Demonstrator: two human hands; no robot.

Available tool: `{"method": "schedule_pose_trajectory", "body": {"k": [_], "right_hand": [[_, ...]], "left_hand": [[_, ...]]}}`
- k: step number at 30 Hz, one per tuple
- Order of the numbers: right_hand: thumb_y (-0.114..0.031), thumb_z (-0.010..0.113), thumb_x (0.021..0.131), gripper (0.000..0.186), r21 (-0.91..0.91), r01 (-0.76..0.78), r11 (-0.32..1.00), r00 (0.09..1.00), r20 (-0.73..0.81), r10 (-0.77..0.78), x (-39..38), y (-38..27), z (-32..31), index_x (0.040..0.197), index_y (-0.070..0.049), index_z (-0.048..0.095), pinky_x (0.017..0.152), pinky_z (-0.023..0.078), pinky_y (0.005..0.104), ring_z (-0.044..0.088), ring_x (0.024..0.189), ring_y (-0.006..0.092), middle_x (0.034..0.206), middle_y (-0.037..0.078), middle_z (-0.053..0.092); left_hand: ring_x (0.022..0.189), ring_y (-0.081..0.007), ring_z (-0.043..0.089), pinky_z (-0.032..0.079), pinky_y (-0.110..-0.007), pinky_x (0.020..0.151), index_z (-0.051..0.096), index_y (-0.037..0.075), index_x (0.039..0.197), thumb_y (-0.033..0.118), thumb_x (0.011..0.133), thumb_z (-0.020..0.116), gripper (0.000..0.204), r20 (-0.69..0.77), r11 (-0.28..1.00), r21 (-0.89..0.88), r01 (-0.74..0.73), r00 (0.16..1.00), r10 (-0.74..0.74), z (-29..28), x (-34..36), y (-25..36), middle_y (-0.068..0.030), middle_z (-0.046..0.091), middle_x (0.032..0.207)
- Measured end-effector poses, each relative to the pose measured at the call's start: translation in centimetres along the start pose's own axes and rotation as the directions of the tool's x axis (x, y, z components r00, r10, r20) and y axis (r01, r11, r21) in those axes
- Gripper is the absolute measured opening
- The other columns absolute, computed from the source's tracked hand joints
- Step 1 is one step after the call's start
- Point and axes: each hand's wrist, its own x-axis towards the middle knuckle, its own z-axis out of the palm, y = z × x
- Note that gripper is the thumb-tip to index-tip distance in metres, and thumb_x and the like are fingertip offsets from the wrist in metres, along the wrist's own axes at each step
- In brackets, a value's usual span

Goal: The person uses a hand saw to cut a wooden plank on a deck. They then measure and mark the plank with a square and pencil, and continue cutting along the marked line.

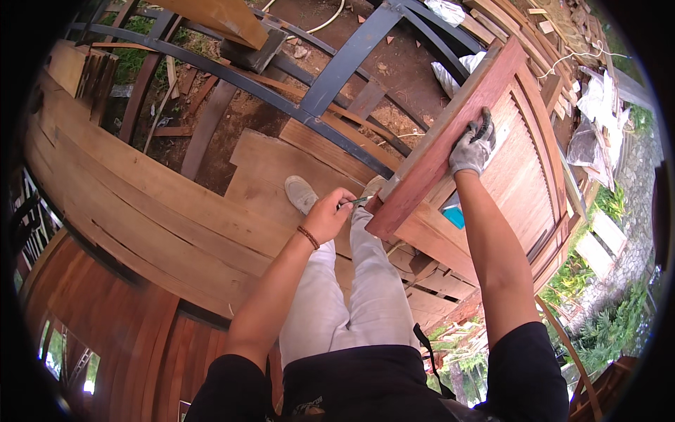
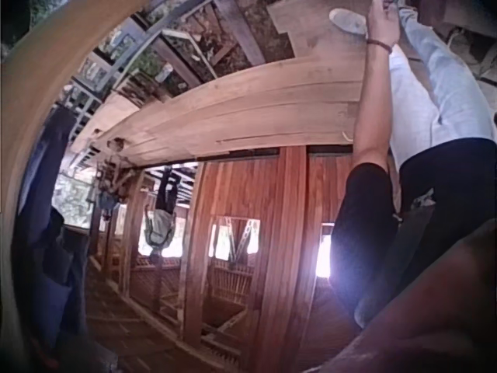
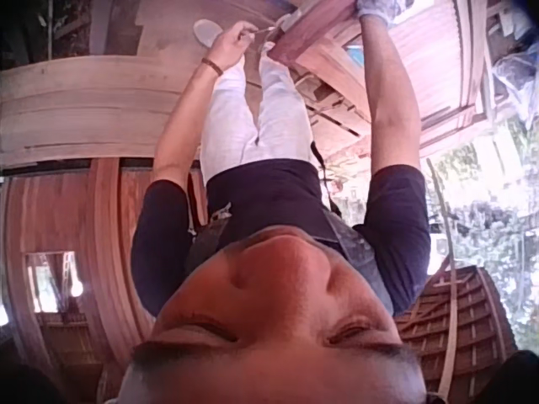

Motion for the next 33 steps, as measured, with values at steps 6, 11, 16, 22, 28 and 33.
{"method": "schedule_pose_trajectory", "body": {"k": [6,11,16,22,28,33], "right_hand": [[-0.019,0.050,0.096,0.049,0.007,0.023,1.000,0.999,0.036,-0.023,-0.1,0.2,0.1,0.145,-0.018,0.042,0.112,0.029,0.0463,0.042,0.130,0.0364,0.139,0.016,0.049],[-0.021,0.051,0.096,0.051,0.019,0.022,1.000,1.000,0.021,-0.023,0.0,0.5,0.3,0.145,-0.019,0.040,0.114,0.026,0.0474,0.040,0.131,0.0353,0.139,0.017,0.048],[-0.021,0.052,0.094,0.053,0.037,0.004,0.999,0.999,0.035,-0.005,-0.2,0.6,0.5,0.146,-0.020,0.039,0.115,0.021,0.0513,0.039,0.132,0.0336,0.138,0.015,0.047],[-0.026,0.051,0.094,0.056,0.039,-0.048,0.998,0.996,0.071,0.045,-0.2,0.6,0.2,0.148,-0.022,0.036,0.116,0.019,0.0521,0.033,0.135,0.0357,0.142,0.016,0.040],[-0.035,0.048,0.095,0.055,0.018,-0.135,0.991,0.983,0.128,0.132,-0.1,0.2,-0.2,0.148,-0.024,0.037,0.116,0.017,0.0561,0.027,0.138,0.0340,0.144,0.014,0.036],[-0.038,0.045,0.096,0.054,0.028,-0.158,0.987,0.982,0.109,0.155,-0.2,-0.1,-0.3,0.148,-0.024,0.038,0.116,0.015,0.0576,0.026,0.139,0.0342,0.146,0.014,0.036]], "left_hand": [[0.093,-0.0122,0.060,0.048,-0.029,0.087,0.060,0.001,0.111,0.003,0.095,0.055,0.017,0.179,0.969,-0.237,0.069,0.984,-0.026,0.9,0.6,0.0,-0.0048,0.065,0.096],[0.088,-0.0110,0.059,0.049,-0.027,0.083,0.060,0.002,0.120,0.002,0.097,0.050,0.025,0.224,0.995,-0.086,-0.054,0.972,0.072,1.0,1.6,0.1,-0.0044,0.065,0.095],[0.073,-0.0085,0.055,0.045,-0.023,0.064,0.062,0.005,0.114,0.007,0.099,0.051,0.019,0.365,0.886,-0.331,0.324,0.910,-0.196,1.5,3.0,-0.9,-0.0040,0.064,0.091],[0.066,-0.0070,0.050,0.041,-0.023,0.059,0.060,0.004,0.113,0.010,0.101,0.051,0.016,0.367,0.789,-0.436,0.434,0.886,-0.284,2.7,3.2,-2.1,-0.0010,0.062,0.087],[0.069,-0.0077,0.054,0.044,-0.024,0.062,0.065,0.004,0.108,0.009,0.098,0.059,0.013,0.297,0.700,-0.520,0.491,0.871,-0.391,3.3,2.5,-2.3,0.0000,0.065,0.089],[0.073,-0.0099,0.060,0.049,-0.026,0.065,0.065,0.002,0.111,0.006,0.098,0.057,0.016,0.286,0.786,-0.367,0.498,0.864,-0.414,2.5,2.6,-1.2,-0.0016,0.068,0.090]]}}
